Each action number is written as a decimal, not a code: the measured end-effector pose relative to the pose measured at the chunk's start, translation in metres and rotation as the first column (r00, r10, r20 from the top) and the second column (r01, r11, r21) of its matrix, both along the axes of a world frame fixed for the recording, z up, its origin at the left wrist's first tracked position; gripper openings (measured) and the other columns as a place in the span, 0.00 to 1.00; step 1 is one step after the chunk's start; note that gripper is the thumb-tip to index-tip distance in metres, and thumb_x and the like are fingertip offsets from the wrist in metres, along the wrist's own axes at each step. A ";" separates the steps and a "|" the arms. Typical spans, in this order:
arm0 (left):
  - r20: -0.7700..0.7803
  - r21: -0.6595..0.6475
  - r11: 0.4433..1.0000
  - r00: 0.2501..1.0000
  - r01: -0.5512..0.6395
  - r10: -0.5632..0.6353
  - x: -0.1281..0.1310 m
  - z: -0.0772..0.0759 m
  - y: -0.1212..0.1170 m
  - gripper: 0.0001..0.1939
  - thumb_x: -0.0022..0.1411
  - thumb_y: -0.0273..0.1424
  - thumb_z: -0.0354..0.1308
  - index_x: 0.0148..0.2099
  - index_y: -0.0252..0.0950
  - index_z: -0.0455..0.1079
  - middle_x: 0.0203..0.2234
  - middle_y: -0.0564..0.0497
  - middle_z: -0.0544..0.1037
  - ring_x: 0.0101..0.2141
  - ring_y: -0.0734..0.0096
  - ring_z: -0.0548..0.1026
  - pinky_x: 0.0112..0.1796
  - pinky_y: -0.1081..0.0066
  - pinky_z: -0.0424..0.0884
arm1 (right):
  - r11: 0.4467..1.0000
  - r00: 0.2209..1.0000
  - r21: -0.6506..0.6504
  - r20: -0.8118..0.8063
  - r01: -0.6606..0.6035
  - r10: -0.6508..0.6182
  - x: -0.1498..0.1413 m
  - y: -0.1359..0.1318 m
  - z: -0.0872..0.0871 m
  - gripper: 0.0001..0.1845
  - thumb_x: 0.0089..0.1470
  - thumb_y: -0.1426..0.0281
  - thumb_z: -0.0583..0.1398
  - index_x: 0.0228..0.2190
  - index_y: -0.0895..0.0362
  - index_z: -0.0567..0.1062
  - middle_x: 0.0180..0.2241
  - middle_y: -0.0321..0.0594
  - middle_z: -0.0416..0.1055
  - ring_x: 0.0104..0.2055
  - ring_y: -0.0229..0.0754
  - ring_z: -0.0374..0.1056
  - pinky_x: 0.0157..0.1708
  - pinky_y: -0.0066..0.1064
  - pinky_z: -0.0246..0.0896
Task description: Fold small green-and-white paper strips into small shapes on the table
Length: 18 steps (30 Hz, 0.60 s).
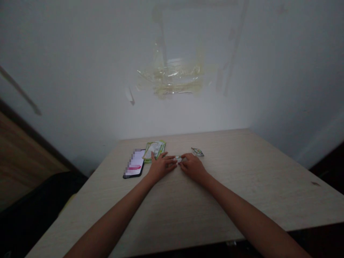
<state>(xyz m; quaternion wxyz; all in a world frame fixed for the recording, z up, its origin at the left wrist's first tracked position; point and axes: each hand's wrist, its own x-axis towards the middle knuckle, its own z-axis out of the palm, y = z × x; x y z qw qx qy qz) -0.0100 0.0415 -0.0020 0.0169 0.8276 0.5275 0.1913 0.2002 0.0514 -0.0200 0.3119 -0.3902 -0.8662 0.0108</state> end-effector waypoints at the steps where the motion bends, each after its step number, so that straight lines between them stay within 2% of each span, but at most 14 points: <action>1: -0.007 -0.009 1.000 1.000 -0.002 0.001 0.000 0.000 0.000 0.13 0.63 0.47 0.53 0.48 0.59 0.73 0.54 0.61 0.74 0.61 0.51 0.60 0.54 0.25 0.23 | 1.000 1.000 0.012 0.004 0.028 -0.028 0.000 -0.001 0.000 0.12 0.59 0.67 0.58 0.31 0.55 0.81 0.46 0.47 0.72 0.48 0.47 0.67 0.51 0.41 0.62; 6: -0.026 -0.054 0.998 1.000 -0.015 0.014 -0.001 0.003 0.002 0.13 0.63 0.49 0.53 0.48 0.60 0.73 0.57 0.61 0.71 0.63 0.50 0.57 0.54 0.25 0.23 | 0.994 0.994 0.009 0.022 0.111 -0.111 -0.001 -0.001 -0.001 0.12 0.59 0.67 0.58 0.32 0.55 0.82 0.47 0.48 0.69 0.47 0.47 0.66 0.50 0.40 0.62; 10: -0.016 -0.068 0.997 1.000 -0.025 0.024 0.000 0.003 0.003 0.13 0.62 0.49 0.54 0.47 0.60 0.74 0.57 0.62 0.71 0.63 0.50 0.56 0.54 0.26 0.22 | 0.979 0.979 0.002 0.006 0.205 -0.205 0.001 0.006 -0.006 0.15 0.60 0.66 0.57 0.29 0.57 0.82 0.46 0.51 0.68 0.48 0.48 0.65 0.52 0.40 0.62; 18: -0.027 -0.058 0.998 0.999 -0.025 0.023 -0.001 0.002 0.003 0.13 0.62 0.49 0.53 0.48 0.61 0.73 0.59 0.62 0.69 0.64 0.49 0.55 0.54 0.25 0.24 | 0.951 0.951 0.002 0.018 0.309 -0.309 0.004 0.012 -0.004 0.15 0.60 0.68 0.56 0.34 0.60 0.82 0.47 0.54 0.67 0.53 0.51 0.62 0.54 0.41 0.60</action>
